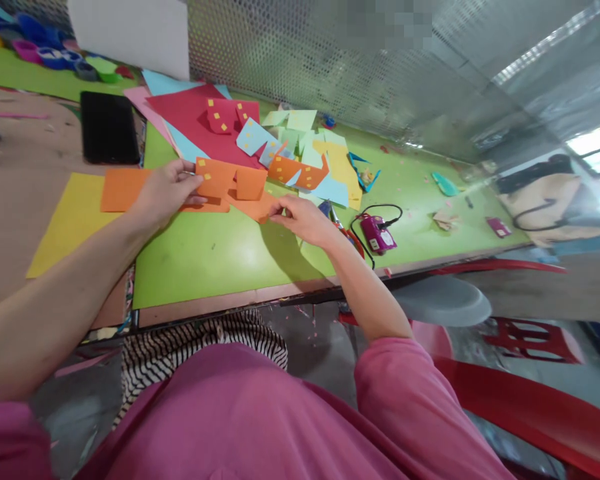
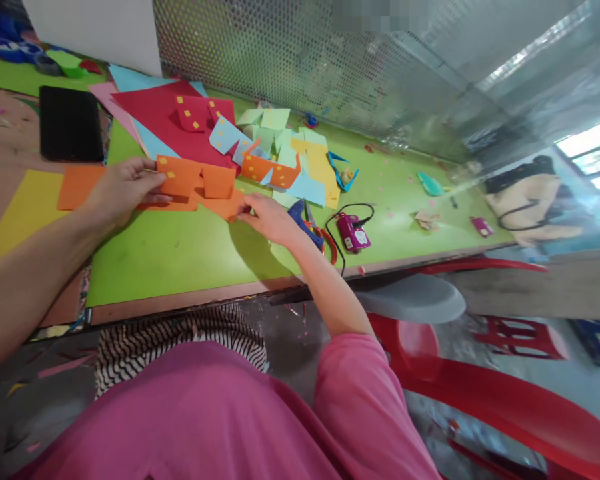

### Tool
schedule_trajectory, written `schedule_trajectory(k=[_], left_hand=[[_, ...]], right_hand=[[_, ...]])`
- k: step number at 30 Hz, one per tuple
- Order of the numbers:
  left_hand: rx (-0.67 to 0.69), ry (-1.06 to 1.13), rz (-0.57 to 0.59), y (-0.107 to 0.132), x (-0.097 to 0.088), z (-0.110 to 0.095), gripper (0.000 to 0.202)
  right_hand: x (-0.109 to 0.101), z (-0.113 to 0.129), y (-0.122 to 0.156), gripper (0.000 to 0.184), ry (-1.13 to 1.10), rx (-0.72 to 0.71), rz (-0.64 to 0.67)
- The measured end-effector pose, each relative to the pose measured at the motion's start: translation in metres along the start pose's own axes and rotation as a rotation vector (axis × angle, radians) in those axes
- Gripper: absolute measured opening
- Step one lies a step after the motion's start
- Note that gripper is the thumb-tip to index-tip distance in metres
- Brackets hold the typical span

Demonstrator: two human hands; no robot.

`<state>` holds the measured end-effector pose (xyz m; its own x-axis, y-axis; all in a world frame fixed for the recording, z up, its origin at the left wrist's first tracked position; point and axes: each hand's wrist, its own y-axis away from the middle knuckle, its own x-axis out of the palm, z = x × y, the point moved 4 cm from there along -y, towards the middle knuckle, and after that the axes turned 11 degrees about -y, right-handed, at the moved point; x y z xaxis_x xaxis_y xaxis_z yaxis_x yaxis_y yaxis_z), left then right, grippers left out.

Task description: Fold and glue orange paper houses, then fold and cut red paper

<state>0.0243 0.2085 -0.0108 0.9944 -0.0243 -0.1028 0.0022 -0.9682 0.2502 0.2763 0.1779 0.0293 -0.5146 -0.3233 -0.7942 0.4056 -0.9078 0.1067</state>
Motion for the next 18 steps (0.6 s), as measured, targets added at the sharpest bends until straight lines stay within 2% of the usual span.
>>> schedule_trajectory(k=[4, 9, 13, 18], left_hand=[[0.008, -0.015, 0.015, -0.005, 0.000, 0.001, 0.010], [0.020, -0.019, 0.029, -0.008, 0.000, 0.004, 0.009], [0.034, -0.022, 0.035, -0.007, 0.001, 0.003, 0.011], [0.008, -0.037, 0.054, -0.006, 0.001, 0.001, 0.011]], right_hand=[[0.010, 0.033, -0.024, 0.004, -0.011, -0.150, -0.097], [0.031, 0.068, -0.053, 0.010, 0.116, -0.255, -0.122], [0.038, 0.076, -0.060, 0.019, 0.274, -0.250, -0.121], [0.042, 0.075, -0.064, 0.026, 0.443, -0.266, -0.099]])
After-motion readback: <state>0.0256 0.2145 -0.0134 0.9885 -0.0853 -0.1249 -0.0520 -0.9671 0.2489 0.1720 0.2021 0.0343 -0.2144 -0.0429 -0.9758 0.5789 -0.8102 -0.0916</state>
